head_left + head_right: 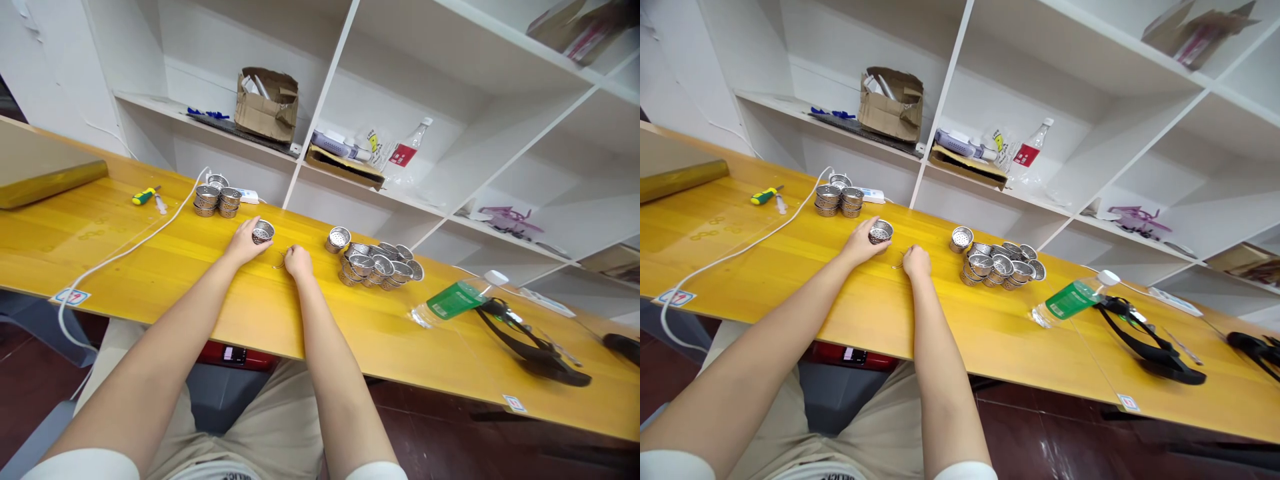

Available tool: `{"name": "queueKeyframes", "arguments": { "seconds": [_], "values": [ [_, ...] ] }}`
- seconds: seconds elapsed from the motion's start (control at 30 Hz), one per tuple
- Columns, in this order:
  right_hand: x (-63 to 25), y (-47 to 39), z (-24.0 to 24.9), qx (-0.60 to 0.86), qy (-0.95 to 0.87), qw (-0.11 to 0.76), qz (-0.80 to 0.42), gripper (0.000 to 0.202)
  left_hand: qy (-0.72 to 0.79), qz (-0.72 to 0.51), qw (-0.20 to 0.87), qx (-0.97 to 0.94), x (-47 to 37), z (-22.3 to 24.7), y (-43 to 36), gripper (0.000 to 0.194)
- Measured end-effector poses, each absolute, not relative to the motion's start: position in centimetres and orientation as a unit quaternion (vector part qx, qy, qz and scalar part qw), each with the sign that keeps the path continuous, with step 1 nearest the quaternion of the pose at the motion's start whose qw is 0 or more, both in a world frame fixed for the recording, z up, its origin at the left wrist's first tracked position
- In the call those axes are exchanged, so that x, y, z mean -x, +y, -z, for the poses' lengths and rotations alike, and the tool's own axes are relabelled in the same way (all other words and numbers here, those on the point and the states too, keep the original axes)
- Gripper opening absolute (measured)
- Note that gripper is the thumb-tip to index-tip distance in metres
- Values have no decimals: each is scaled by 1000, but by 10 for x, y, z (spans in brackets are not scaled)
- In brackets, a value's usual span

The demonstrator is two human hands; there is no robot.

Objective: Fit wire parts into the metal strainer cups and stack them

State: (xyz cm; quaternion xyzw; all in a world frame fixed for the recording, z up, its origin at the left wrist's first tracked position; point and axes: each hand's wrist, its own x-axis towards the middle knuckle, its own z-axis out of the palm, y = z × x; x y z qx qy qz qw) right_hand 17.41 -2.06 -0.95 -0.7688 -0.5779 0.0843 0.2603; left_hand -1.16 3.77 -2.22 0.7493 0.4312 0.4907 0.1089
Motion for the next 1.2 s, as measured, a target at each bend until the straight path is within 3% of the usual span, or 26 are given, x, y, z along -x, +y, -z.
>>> {"name": "queueKeyframes", "arguments": {
  "seconds": [0.4,1.2],
  "values": [
    [-171,-27,0,782,-582,196,-107,40,482,-458,105,-739,18,9,26,81],
    [-170,-32,-3,777,-601,163,-91,35,526,-486,163,-679,22,9,28,82]
  ]
}}
